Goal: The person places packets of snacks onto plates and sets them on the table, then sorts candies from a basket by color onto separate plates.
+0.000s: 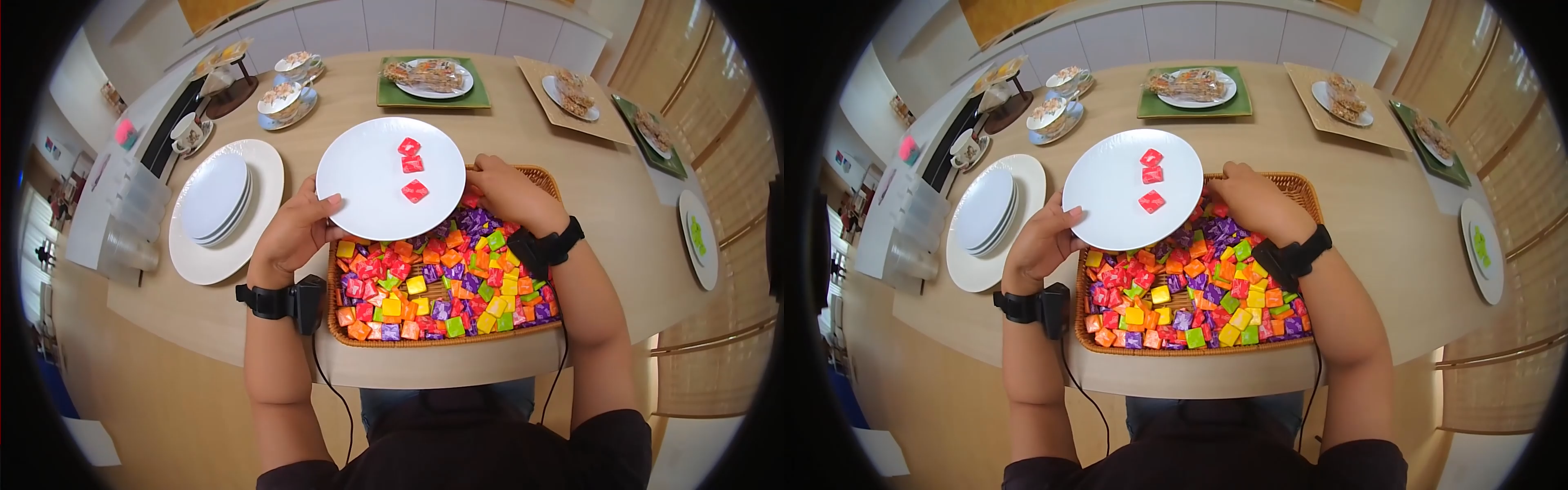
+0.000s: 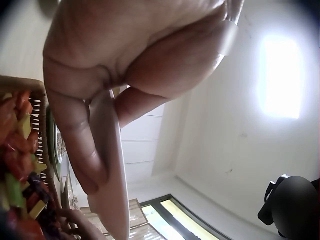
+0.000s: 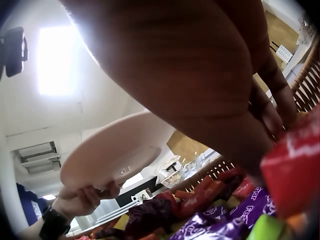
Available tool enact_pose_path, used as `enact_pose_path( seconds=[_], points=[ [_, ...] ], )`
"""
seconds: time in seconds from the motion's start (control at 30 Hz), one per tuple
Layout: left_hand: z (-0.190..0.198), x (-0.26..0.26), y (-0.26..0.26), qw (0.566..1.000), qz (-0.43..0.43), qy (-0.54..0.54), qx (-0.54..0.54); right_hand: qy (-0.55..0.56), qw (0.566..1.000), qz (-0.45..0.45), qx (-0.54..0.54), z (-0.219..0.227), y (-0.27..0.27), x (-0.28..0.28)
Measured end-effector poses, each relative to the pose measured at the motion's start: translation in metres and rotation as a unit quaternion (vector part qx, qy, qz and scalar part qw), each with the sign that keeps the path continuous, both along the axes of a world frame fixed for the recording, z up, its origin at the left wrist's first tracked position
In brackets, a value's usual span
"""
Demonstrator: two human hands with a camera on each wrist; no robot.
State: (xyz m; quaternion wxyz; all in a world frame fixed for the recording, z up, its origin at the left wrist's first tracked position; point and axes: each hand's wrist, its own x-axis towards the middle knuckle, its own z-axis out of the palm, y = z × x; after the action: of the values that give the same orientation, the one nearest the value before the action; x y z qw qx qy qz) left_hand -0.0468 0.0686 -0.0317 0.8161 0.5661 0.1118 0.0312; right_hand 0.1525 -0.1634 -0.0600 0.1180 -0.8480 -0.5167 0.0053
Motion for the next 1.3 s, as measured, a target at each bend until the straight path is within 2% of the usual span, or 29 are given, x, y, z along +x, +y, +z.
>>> enact_pose_path(
  seconds=[0.07, 0.17, 0.3, 0.37, 0.47, 0.6, 0.67, 0.77, 0.8, 0.87, 0.9, 0.97, 1.0, 1.07, 1.1, 1.17, 1.2, 1.27, 1.3],
  points=[
    [-0.002, 0.001, 0.0, 1.0, -0.01, -0.004, 0.0, -0.016, 0.998, 0.06, 0.016, -0.003, 0.001, 0.002],
    [0.0, 0.001, -0.001, 1.0, -0.02, 0.003, 0.008, -0.031, 0.996, 0.089, 0.007, 0.006, 0.0, 0.002],
    [0.004, -0.001, -0.002, 1.0, -0.015, 0.02, 0.019, -0.002, 0.998, 0.054, 0.018, 0.029, 0.0, -0.003],
    [0.005, -0.001, -0.006, 0.999, -0.018, 0.032, 0.025, -0.034, 0.976, 0.012, 0.213, 0.04, 0.001, -0.006],
    [0.0, -0.001, -0.001, 0.999, -0.042, 0.022, 0.013, -0.08, 0.962, 0.01, 0.262, 0.052, 0.0, -0.017],
    [0.001, -0.001, -0.003, 0.998, -0.052, 0.023, 0.023, -0.068, 0.95, -0.027, 0.305, 0.067, -0.002, -0.025],
    [-0.002, 0.001, -0.008, 0.997, -0.058, 0.031, 0.028, 0.036, 0.957, 0.087, 0.273, 0.065, 0.002, -0.032],
    [0.005, 0.0, -0.018, 0.996, -0.061, 0.052, 0.04, 0.065, 0.975, 0.134, 0.165, 0.055, 0.012, -0.047],
    [0.006, 0.0, -0.019, 0.996, -0.064, 0.054, 0.041, 0.064, 0.972, 0.146, 0.174, 0.049, 0.013, -0.046],
    [0.006, -0.001, -0.017, 0.996, -0.061, 0.051, 0.043, 0.05, 0.961, 0.116, 0.244, 0.048, 0.011, -0.041],
    [0.004, -0.001, -0.014, 0.996, -0.061, 0.051, 0.042, 0.05, 0.962, 0.116, 0.243, 0.053, 0.007, -0.039],
    [-0.001, 0.0, -0.006, 0.996, -0.049, 0.048, 0.05, 0.183, 0.952, -0.012, 0.244, 0.07, -0.009, -0.033],
    [-0.001, 0.0, -0.006, 0.997, -0.046, 0.046, 0.049, 0.182, 0.953, -0.01, 0.242, 0.071, -0.017, -0.026],
    [0.002, 0.0, -0.005, 0.999, -0.014, 0.02, 0.022, 0.123, 0.992, -0.005, -0.003, 0.069, -0.033, -0.015],
    [0.003, 0.0, -0.004, 0.999, -0.015, 0.02, 0.024, 0.123, 0.992, -0.005, -0.001, 0.064, -0.034, -0.012],
    [0.004, -0.001, -0.002, 0.999, 0.022, 0.013, 0.019, 0.162, 0.981, 0.038, -0.099, 0.051, -0.035, -0.008],
    [0.003, -0.002, -0.001, 1.0, 0.02, 0.015, 0.019, 0.163, 0.981, 0.035, -0.099, 0.046, -0.034, -0.008],
    [0.001, -0.002, 0.004, 1.0, 0.02, 0.006, 0.004, 0.304, 0.945, 0.024, -0.119, 0.044, -0.028, -0.008],
    [0.001, -0.002, 0.005, 1.0, 0.022, 0.003, 0.002, 0.301, 0.946, 0.025, -0.121, 0.043, -0.026, -0.008]
  ],
)
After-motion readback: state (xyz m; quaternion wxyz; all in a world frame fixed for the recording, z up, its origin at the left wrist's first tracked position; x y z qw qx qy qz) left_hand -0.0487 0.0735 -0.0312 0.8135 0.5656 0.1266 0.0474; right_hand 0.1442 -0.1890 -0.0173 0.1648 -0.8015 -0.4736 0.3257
